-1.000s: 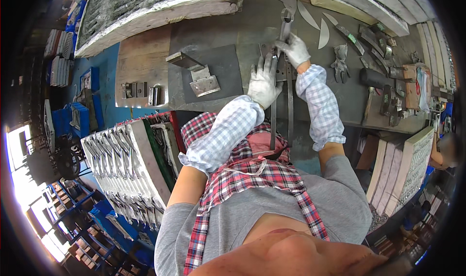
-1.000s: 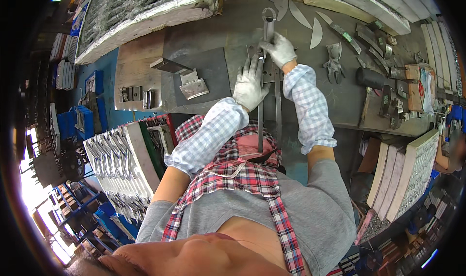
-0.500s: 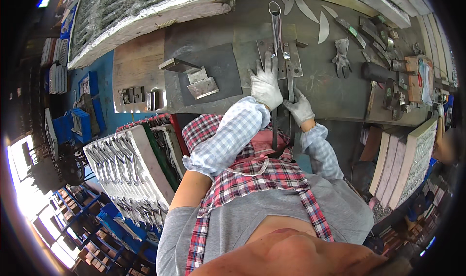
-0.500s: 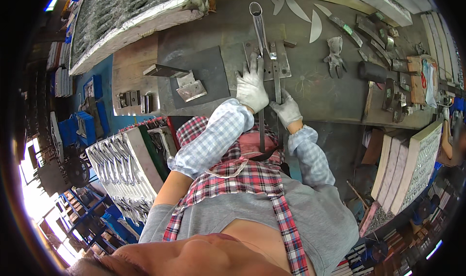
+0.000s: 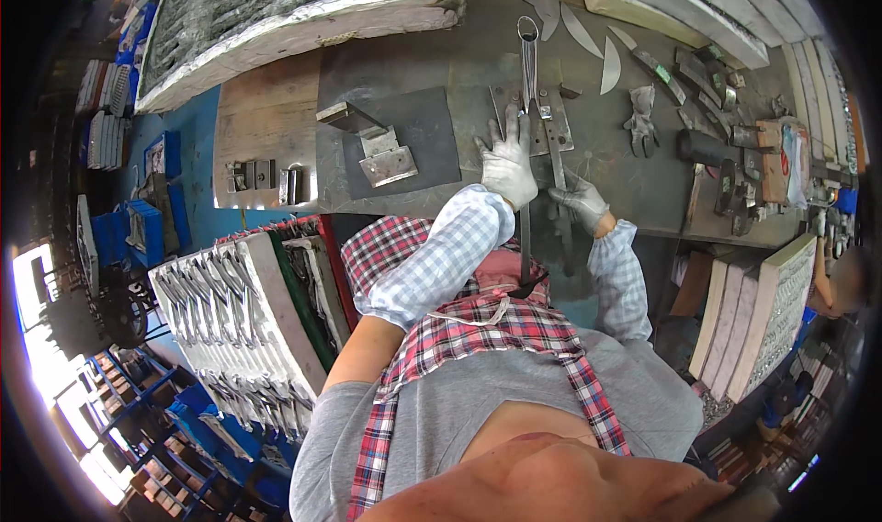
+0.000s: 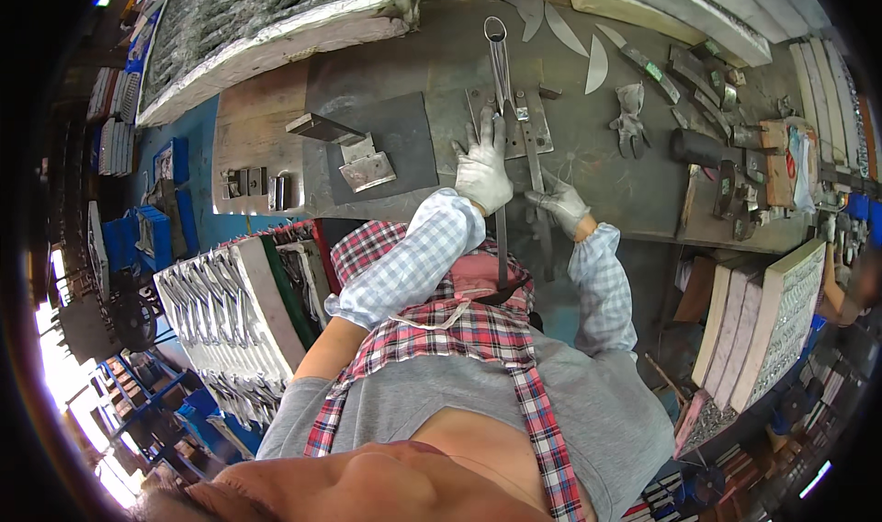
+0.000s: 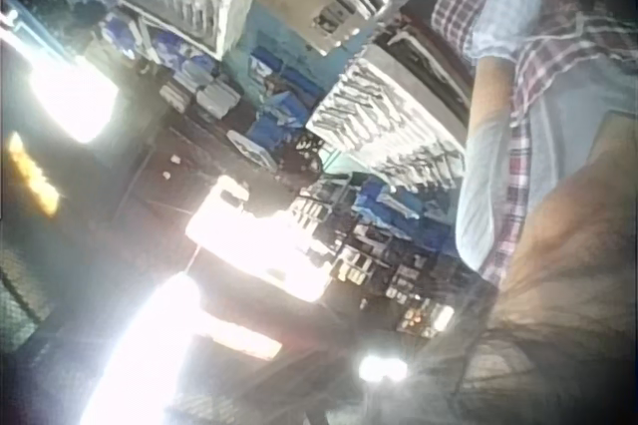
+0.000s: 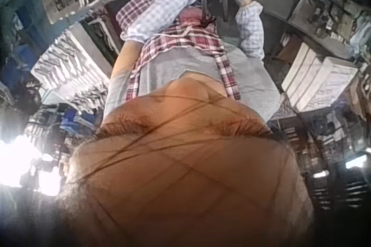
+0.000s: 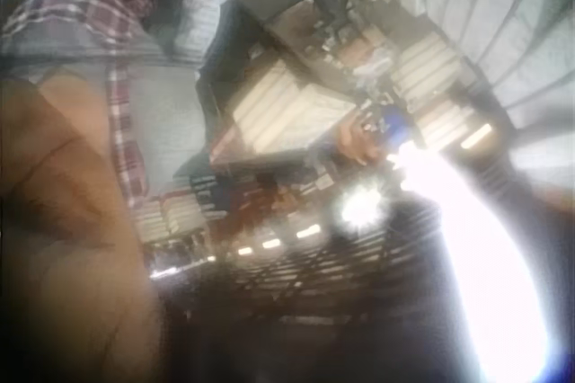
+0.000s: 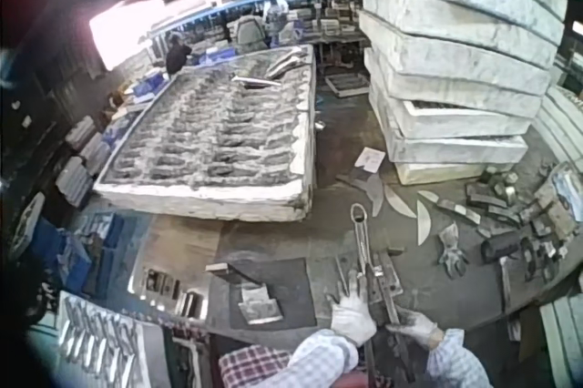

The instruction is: The person checks curved metal parts by taking them from a parts tray and placing them into a fixed jig or gauge on a workbench.

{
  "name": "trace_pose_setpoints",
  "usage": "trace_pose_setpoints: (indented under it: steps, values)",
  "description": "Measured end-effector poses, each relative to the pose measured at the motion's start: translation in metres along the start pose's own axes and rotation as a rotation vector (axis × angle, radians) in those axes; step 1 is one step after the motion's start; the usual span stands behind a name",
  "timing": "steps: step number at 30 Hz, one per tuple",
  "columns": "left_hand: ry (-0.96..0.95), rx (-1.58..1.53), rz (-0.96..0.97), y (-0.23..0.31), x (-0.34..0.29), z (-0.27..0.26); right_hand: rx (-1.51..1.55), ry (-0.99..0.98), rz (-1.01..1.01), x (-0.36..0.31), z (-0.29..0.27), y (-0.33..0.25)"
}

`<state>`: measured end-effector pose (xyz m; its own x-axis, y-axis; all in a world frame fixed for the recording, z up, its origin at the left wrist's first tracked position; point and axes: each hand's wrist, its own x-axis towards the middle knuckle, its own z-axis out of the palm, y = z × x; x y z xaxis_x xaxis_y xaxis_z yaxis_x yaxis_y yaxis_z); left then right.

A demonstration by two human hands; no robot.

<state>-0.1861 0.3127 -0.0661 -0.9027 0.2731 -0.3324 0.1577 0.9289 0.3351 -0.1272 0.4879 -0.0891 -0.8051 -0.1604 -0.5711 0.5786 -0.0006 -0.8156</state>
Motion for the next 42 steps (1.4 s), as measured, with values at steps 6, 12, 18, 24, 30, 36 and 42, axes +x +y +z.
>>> trace_pose_setpoints:
  steps: [6,12,18,24,30,36,42]
  values:
    - [-0.032,0.055,-0.009,-0.001,-0.003,-0.001,-1.403,0.475,-1.026,0.078,-0.005,-0.07]
    - [0.064,-0.593,0.206,-0.064,-0.048,-0.011,-0.516,0.298,-0.375,0.094,0.06,-0.108]
    - [-0.29,-1.97,-0.084,-0.155,-0.147,-0.023,-1.272,-0.03,-1.153,0.029,0.178,-0.067]
    - [0.472,-1.617,-0.226,-0.227,-0.216,0.0,-0.331,-0.302,-0.354,0.051,0.285,-0.051]
    - [0.731,-1.598,-0.364,-0.29,-0.216,0.036,-0.445,-0.491,-0.316,0.095,0.41,0.003]
    - [0.706,-1.646,-0.412,-0.327,-0.215,0.04,-0.638,-0.384,-0.241,0.12,0.439,0.019]
    - [0.651,-1.636,-0.446,-0.342,-0.222,0.037,-0.528,-0.34,-0.242,0.12,0.441,0.034]
